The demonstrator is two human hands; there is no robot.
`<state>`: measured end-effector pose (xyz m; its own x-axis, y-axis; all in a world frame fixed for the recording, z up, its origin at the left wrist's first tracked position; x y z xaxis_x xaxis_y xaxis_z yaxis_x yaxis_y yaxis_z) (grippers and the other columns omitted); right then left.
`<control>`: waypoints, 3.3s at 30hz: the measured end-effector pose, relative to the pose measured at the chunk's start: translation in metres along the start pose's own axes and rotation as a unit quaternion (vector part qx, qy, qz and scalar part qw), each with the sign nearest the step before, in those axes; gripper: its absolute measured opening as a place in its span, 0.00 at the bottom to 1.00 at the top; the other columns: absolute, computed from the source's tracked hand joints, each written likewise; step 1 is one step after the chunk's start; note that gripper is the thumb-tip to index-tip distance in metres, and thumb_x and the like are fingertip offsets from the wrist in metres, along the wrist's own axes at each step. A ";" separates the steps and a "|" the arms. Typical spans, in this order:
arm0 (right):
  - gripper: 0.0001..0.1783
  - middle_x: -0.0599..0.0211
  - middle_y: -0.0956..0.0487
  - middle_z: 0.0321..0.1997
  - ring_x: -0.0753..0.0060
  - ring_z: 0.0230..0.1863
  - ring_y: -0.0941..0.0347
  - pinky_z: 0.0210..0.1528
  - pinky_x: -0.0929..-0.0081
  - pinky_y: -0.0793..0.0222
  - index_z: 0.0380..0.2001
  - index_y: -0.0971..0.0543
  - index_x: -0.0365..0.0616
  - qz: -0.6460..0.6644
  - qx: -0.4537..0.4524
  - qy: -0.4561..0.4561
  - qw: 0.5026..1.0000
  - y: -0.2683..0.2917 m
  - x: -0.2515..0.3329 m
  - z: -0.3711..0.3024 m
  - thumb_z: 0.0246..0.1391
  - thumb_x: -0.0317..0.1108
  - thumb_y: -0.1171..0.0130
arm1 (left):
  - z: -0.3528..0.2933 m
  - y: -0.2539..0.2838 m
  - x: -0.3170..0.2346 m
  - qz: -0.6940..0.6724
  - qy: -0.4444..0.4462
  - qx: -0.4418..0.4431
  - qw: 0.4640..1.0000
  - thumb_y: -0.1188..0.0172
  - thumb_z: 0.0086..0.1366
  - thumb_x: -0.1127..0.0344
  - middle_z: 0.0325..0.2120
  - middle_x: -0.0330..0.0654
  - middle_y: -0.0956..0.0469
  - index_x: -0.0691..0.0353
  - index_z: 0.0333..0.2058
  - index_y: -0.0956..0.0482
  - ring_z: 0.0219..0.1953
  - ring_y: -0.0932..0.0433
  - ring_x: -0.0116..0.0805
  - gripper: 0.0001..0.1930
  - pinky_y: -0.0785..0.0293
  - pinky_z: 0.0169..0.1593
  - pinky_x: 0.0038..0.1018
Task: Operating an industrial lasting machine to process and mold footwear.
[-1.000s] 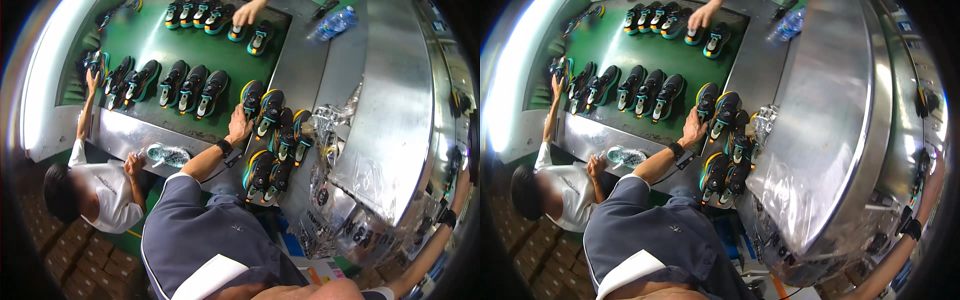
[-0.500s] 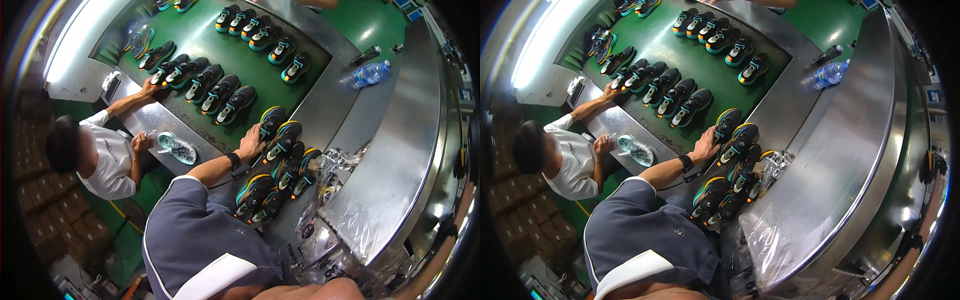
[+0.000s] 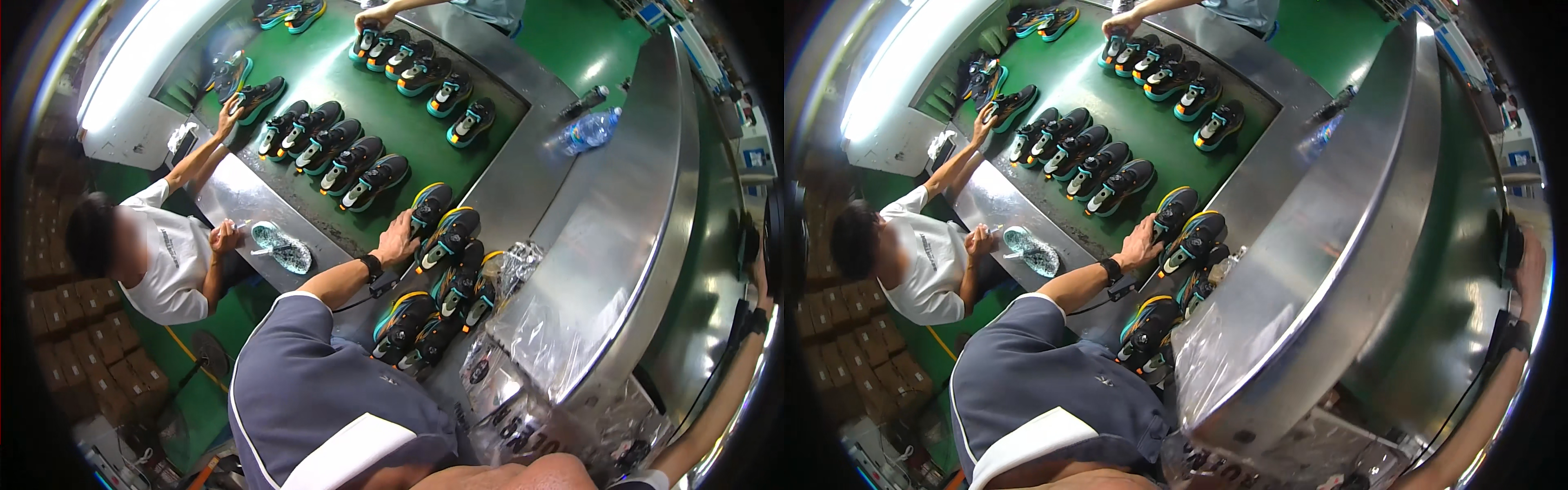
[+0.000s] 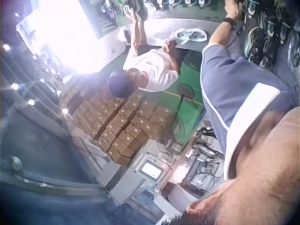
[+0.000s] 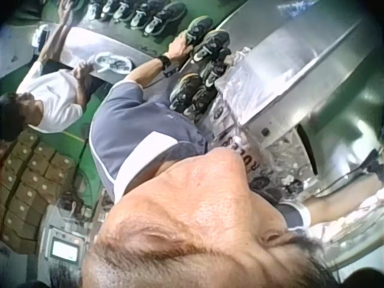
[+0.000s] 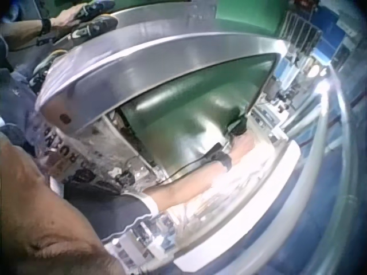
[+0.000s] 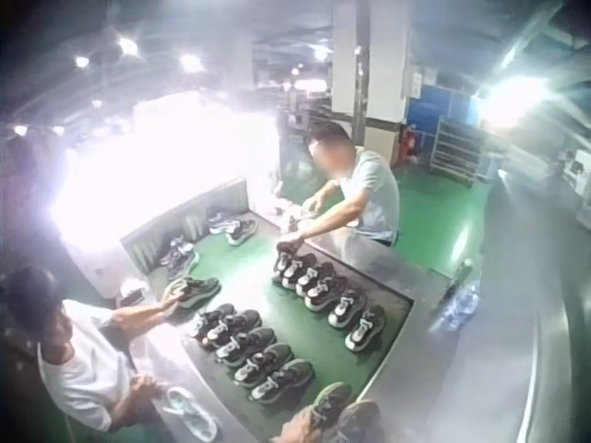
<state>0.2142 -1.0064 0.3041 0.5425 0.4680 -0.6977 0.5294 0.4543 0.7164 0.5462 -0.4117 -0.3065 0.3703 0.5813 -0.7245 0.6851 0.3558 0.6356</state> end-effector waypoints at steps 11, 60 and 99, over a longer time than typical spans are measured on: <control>0.29 0.47 0.20 0.39 0.51 0.41 0.23 0.44 0.64 0.30 0.48 0.25 0.39 0.115 -0.082 -0.163 0.976 0.119 0.071 -0.189 0.43 0.44 0.35 | -0.001 0.015 0.001 0.035 -0.067 -0.050 0.996 0.32 0.50 0.62 0.48 0.58 0.29 0.63 0.60 0.47 0.50 0.28 0.56 0.43 0.30 0.50 0.45; 0.27 0.63 0.23 0.40 0.73 0.40 0.27 0.47 0.75 0.31 0.48 0.26 0.34 -0.167 -0.190 -0.967 0.040 0.359 0.735 -1.381 0.40 0.30 0.35 | -1.294 -0.269 -0.007 0.189 -0.624 0.701 0.289 0.32 0.47 0.57 0.48 0.61 0.27 0.73 0.52 0.39 0.50 0.26 0.55 0.38 0.29 0.52 0.41; 0.08 0.60 0.24 0.40 0.55 0.45 0.28 0.46 0.60 0.30 0.36 0.22 0.46 0.326 -0.030 -0.758 0.564 -0.028 0.715 -1.152 0.51 0.31 0.44 | -0.635 -0.036 -0.151 -0.120 0.023 0.685 0.718 0.38 0.58 0.74 0.46 0.48 0.25 0.76 0.53 0.33 0.45 0.23 0.36 0.25 0.25 0.50 0.32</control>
<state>-0.1639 0.1885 -0.2133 0.5669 -0.6154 0.5477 -0.1040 0.6060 0.7886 0.0669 -0.0476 -0.0504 0.1390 0.6589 -0.7393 0.7122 -0.5852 -0.3877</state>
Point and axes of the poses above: each hand's wrist, its own z-axis towards the middle knuckle, its own y-axis out of the back of the hand, x = y × z, the point moved 7 cm from there along z, towards the middle knuckle
